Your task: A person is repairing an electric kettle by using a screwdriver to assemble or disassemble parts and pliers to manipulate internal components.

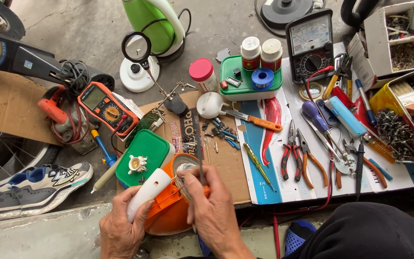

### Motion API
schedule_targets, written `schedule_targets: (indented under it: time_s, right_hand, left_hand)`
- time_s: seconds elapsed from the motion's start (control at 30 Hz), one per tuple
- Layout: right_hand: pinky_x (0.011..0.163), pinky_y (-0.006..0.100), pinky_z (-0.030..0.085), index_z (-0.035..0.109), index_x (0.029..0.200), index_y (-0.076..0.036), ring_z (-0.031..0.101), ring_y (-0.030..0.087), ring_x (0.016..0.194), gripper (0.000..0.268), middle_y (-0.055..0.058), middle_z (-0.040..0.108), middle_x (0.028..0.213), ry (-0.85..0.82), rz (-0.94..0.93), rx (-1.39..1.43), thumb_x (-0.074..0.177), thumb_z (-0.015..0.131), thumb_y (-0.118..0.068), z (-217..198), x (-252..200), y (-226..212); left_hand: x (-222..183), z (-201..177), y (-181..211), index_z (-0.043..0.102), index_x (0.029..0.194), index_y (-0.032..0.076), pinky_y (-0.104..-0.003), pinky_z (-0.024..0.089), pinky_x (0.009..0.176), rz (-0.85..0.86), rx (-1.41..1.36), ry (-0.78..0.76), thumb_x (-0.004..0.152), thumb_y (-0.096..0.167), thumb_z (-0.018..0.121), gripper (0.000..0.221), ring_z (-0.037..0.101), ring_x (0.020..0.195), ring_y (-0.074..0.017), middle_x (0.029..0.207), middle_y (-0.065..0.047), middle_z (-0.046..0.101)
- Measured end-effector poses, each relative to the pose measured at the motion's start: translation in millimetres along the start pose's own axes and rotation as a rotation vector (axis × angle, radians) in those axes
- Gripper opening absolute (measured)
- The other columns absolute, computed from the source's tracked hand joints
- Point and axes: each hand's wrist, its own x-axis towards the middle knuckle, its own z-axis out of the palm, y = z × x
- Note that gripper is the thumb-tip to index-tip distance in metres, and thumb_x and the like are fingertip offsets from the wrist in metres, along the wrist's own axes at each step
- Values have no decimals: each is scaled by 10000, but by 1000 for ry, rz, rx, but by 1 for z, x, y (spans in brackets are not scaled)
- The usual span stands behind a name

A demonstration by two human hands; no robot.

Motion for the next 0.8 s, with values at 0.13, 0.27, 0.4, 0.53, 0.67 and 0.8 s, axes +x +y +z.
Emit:
schedule_targets:
  time_s: [0.13, 0.27, 0.4, 0.53, 0.67, 0.8]
  right_hand:
    - [467, 285, 526, 664, 1100, -106, 569, 126, 404, 256, 42, 647, 684, -98, -41, -128, 1136, 548, -331, 10, 9, -12]
    - [361, 306, 472, 581, 1061, -126, 513, 172, 377, 224, 22, 530, 520, -152, -43, -212, 1171, 538, -316, 4, 22, 2]
    - [500, 298, 520, 620, 1074, -134, 560, 153, 433, 206, 16, 568, 542, -86, -101, -226, 1155, 547, -309, -5, 21, 10]
    - [462, 300, 463, 634, 1047, -119, 531, 163, 380, 213, 37, 541, 486, 6, -95, -210, 1139, 601, -309, -13, 17, 14]
    - [446, 299, 447, 676, 1050, -113, 539, 163, 362, 251, 46, 552, 429, 79, -46, -213, 1101, 636, -356, -14, 16, 23]
    - [433, 294, 481, 704, 1137, -132, 536, 159, 353, 263, 42, 570, 424, 82, -54, -208, 1093, 588, -365, -15, 15, 32]
  left_hand:
    - [9, -3, 14, 623, 1393, 180, -411, 647, 642, 147, -16, 36, 992, 568, 630, 558, 843, 841, -224, 1270, 22, 819]
    - [20, -9, 31, 634, 1369, 142, -375, 611, 549, 274, -28, 101, 1021, 519, 643, 514, 810, 701, -206, 1173, 3, 837]
    - [26, -9, 44, 646, 1346, 186, -387, 582, 531, 332, 1, 96, 1029, 535, 651, 472, 801, 716, -191, 1022, 29, 830]
    - [33, -9, 58, 660, 1325, 207, -405, 554, 495, 353, -14, 90, 1020, 521, 696, 439, 826, 800, -202, 1049, 33, 838]
    - [38, -10, 63, 629, 1337, 195, -397, 570, 483, 381, 28, 85, 1031, 517, 689, 448, 829, 860, -196, 1129, 39, 835]
    - [39, -17, 71, 659, 1283, 196, -373, 597, 531, 445, -3, 53, 1017, 516, 723, 421, 828, 858, -175, 1144, 32, 840]
